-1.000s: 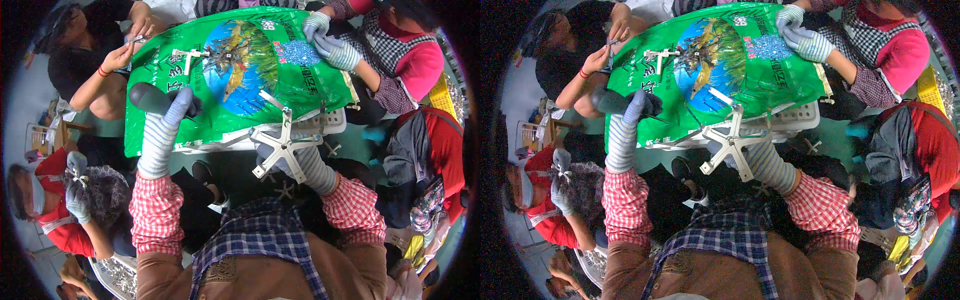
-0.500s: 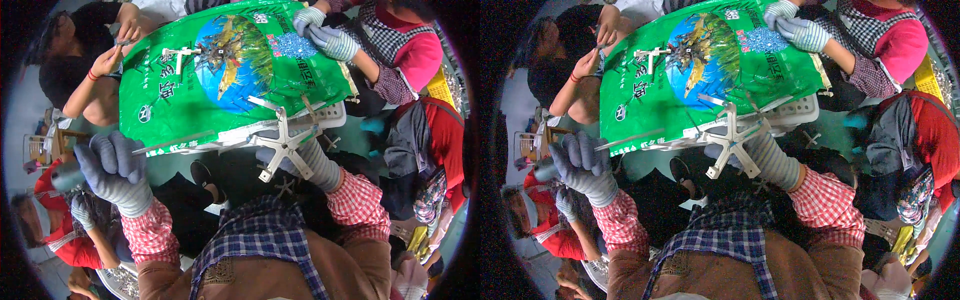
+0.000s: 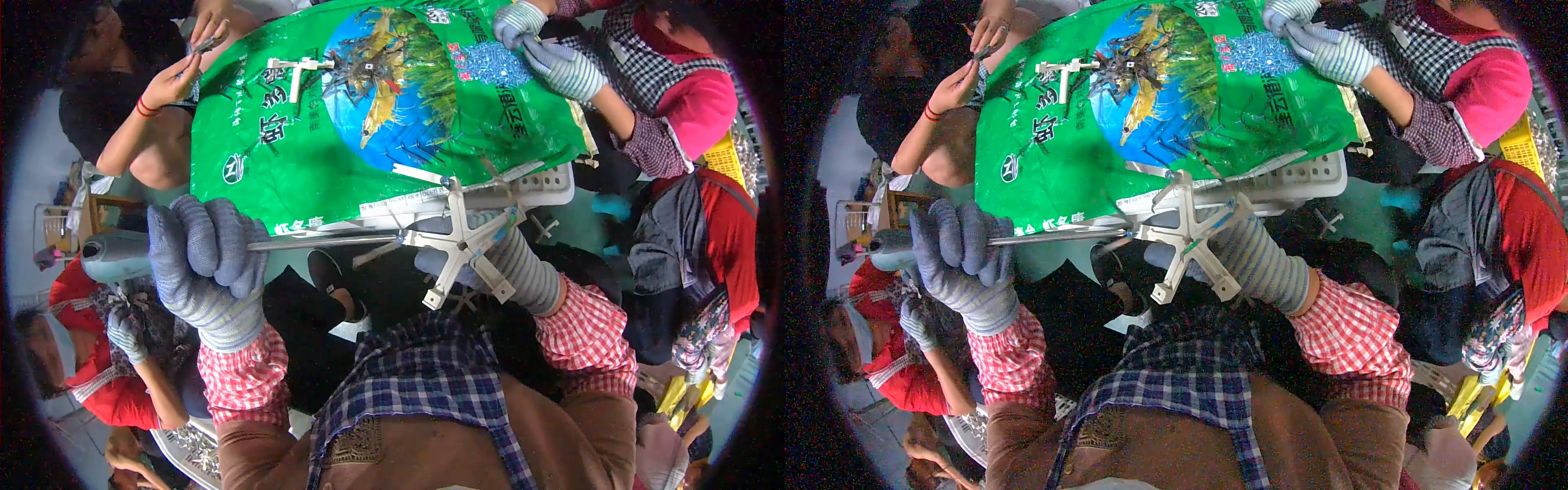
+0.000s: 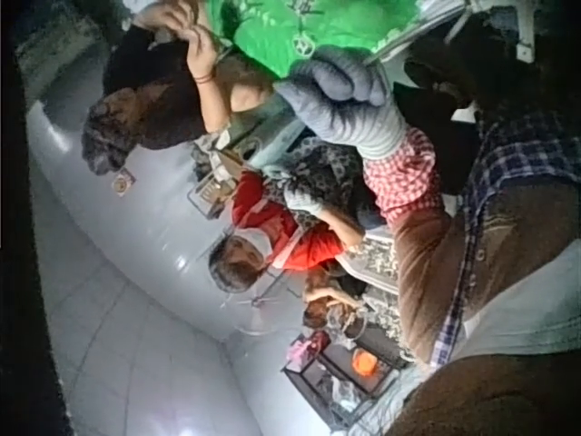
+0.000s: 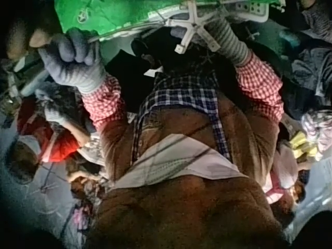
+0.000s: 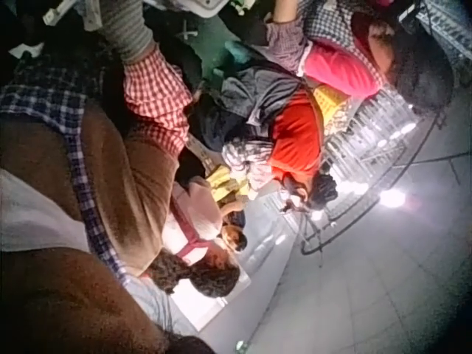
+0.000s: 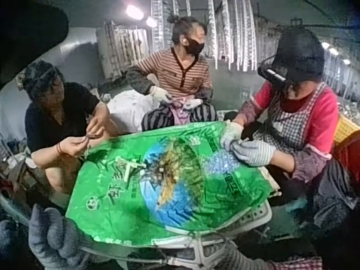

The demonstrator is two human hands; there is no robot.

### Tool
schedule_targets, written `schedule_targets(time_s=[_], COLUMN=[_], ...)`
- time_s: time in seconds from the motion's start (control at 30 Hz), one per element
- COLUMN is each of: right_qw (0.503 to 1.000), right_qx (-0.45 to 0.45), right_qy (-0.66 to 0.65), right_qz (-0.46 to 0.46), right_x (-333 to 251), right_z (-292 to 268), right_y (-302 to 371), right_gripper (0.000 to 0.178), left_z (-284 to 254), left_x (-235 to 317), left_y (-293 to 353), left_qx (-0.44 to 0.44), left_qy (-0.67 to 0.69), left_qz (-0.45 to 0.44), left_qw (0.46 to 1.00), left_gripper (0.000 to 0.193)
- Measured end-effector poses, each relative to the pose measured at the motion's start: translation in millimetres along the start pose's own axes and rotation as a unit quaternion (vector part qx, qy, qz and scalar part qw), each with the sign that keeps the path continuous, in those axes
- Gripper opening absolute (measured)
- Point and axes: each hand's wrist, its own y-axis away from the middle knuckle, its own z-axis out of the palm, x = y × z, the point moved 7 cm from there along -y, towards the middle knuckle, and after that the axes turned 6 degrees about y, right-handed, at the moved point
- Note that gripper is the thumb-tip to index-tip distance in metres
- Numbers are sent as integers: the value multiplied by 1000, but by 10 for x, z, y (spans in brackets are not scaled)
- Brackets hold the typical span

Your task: The person assembles a multi-armed plastic frame by attaching metal pieces to each arm and fastening them with a screwdriver.

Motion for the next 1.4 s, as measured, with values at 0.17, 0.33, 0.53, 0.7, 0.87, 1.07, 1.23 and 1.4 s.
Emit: schedule_targets(time_s=[0.17,0.33,0.53,0.7,0.87,1.07,1.23,1.4], right_qw=[926,996,948,995,858,941,774,900], right_qx=[-14,15,46,-7,-67,-65,-53,-104], right_qy=[360,59,-258,-33,509,-332,619,421], right_qz=[-111,64,178,91,-31,13,-123,-43], right_x=[-305,192,341,632,236,-177,-221,-87], right_z=[81,-102,-60,-176,-63,192,210,113], right_y=[-53,39,95,83,65,41,100,171], right_gripper=[54,25,28,51,55,60,56,54], left_z=[7,5,14,78,87,8,20,151], left_x=[-23,-29,-20,-36,-81,-164,-140,-88], left_y=[7,7,13,61,73,58,85,55], left_qx=[10,24,16,3,-59,40,16,-140], left_qy=[-20,-11,-30,-97,-146,-44,-57,-150], left_qz=[-1,2,4,28,15,3,10,10], left_qw=[1000,1000,999,995,987,998,998,979], left_gripper=[43,43,42,44,45,39,40,39])
